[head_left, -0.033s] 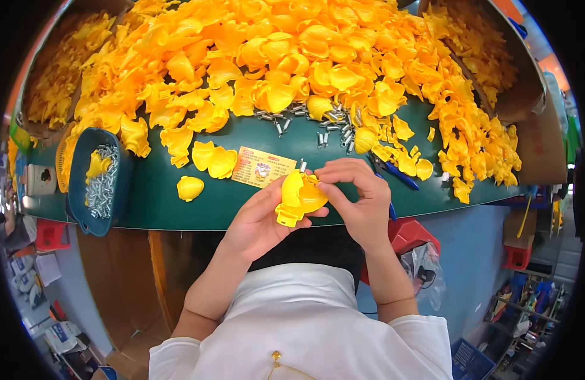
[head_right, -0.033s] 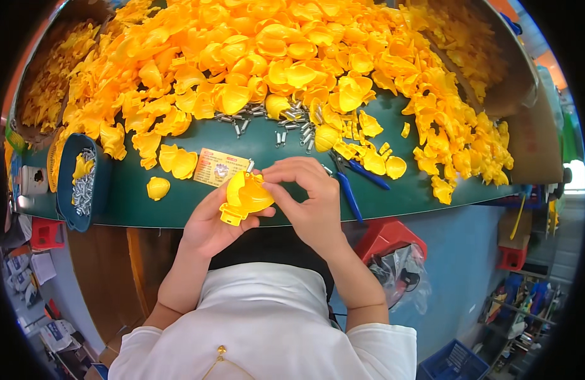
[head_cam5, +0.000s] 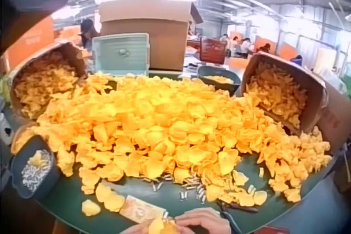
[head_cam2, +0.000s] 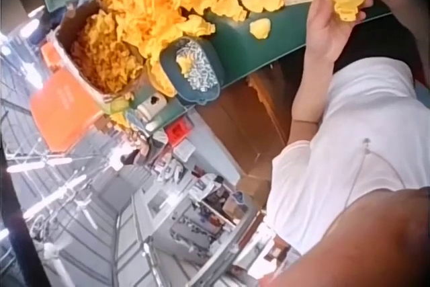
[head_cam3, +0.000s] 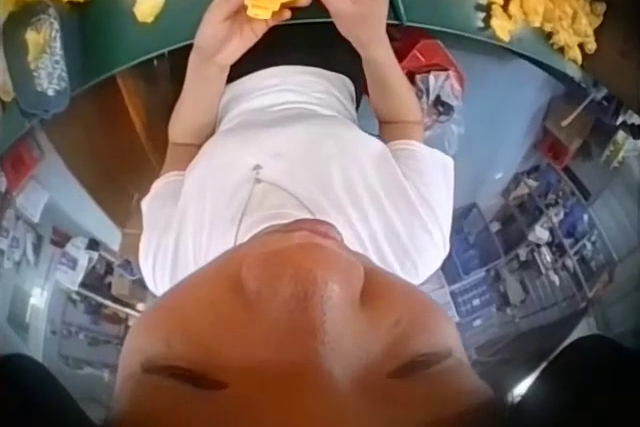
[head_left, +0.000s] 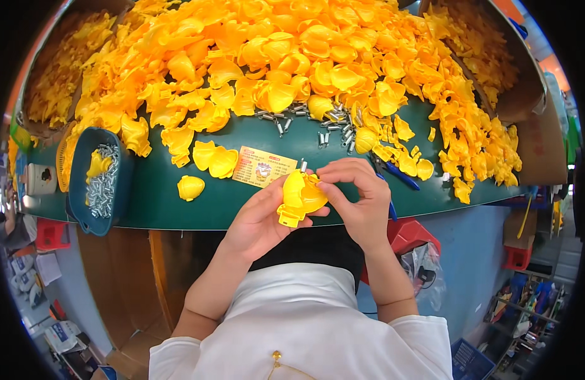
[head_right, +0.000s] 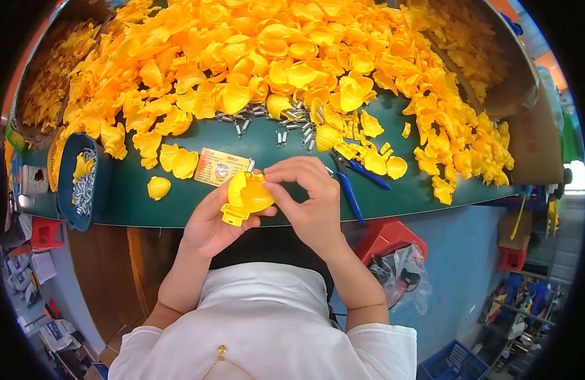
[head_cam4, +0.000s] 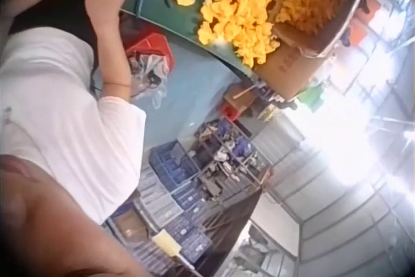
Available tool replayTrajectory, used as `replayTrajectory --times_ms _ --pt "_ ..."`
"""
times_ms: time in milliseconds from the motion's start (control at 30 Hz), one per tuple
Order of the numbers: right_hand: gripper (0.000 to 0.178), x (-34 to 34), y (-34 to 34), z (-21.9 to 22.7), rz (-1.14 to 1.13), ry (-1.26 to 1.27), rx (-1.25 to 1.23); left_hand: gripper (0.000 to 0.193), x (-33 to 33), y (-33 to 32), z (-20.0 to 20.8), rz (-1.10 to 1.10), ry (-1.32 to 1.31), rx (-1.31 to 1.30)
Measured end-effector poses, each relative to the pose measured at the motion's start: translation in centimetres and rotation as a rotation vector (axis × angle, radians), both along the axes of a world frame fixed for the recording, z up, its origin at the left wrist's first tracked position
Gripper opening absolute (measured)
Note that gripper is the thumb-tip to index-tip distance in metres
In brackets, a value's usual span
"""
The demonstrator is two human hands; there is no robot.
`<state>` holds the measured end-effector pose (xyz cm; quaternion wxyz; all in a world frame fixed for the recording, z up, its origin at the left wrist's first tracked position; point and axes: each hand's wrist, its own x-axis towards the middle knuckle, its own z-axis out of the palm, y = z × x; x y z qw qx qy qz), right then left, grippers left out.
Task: Assembling small yellow plastic toy parts at a factory workbench.
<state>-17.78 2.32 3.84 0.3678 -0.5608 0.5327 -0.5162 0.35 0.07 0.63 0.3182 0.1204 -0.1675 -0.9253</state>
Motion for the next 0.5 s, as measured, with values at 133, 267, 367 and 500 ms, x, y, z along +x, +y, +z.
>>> replayTrajectory --times_ms 133,267,367,500 --pt "0.01 0.4 0.0 -0.7 -0.083 0.154 -0.129 0.055 -0.3 0.2 0.3 0.051 -0.028 0.031" --pt "0.012 0.3 0.2 -0.9 -0.09 0.133 -0.134 0.055 -0.5 0.0 0.2 0.058 -0.023 0.008" --pt "0.01 0.0 0.4 -1.0 -0.052 0.196 -0.164 0.055 -0.5 -0.1 0.5 0.074 -0.029 -0.004" --pt "0.012 -0.3 1.4 -0.6 0.085 0.086 -0.011 0.054 -0.6 -0.3 0.0 0.06 -0.02 0.01"
